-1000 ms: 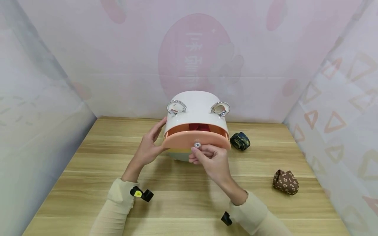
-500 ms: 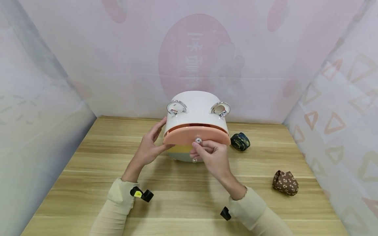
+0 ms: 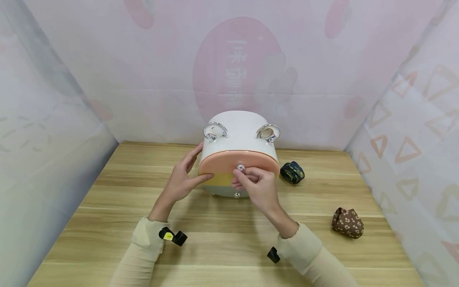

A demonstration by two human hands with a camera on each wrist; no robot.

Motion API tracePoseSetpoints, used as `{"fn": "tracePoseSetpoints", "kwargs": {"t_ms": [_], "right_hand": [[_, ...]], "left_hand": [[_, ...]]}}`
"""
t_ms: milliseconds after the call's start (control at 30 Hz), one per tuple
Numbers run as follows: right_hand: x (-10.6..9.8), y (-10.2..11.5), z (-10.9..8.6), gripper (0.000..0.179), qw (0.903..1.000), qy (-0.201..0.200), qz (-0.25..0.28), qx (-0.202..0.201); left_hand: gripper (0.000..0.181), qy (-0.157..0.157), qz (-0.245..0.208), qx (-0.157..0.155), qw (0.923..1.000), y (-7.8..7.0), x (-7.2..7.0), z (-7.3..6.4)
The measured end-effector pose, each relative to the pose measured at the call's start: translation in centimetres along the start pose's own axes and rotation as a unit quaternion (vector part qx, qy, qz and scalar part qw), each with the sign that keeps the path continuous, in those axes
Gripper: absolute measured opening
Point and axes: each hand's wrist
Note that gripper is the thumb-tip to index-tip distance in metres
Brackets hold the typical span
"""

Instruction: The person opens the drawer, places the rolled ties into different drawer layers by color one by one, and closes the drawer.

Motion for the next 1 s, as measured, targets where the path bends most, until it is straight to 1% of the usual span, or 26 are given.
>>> {"fn": "tracePoseSetpoints", "kwargs": {"t_ms": [300, 600, 700, 833, 1000], "right_hand": [[-0.2, -0.1, 0.2, 0.018, 1.0000, -0.001, 0.003, 0.005], [-0.4, -0.1, 0.3, 0.018, 0.9999, 0.003, 0.008, 0.014], [-0.5, 0.0, 0.3, 0.018, 0.9999, 0.007, 0.001, 0.015], [-0.8, 0.2, -0.1, 0.018, 0.9994, 0.013, -0.018, 0.025], [-1.6, 0.3, -1.2, 0.018, 0.9966, 0.022, -0.050, 0.062]], "left_hand": [[0.094, 0.003, 0.003, -0.003, 1.0000, 0.3, 0.1, -0.2], [0.094, 0.007, 0.002, -0.002, 1.0000, 0.1, 0.1, 0.0], [0.094, 0.008, 0.007, -0.002, 0.9999, 0.1, 0.0, 0.0], [0.091, 0.012, 0.010, -0.014, 0.9998, 0.2, -0.3, 0.1], [0.083, 0.016, 0.000, -0.028, 0.9995, 0.1, -0.8, 0.3]]}}
Point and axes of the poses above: each hand's wrist, its own z-axis towards the middle knuckle, its own x-axis out of the palm, y = z × x, and after that the axes turned 14 degrees about x, right-handed
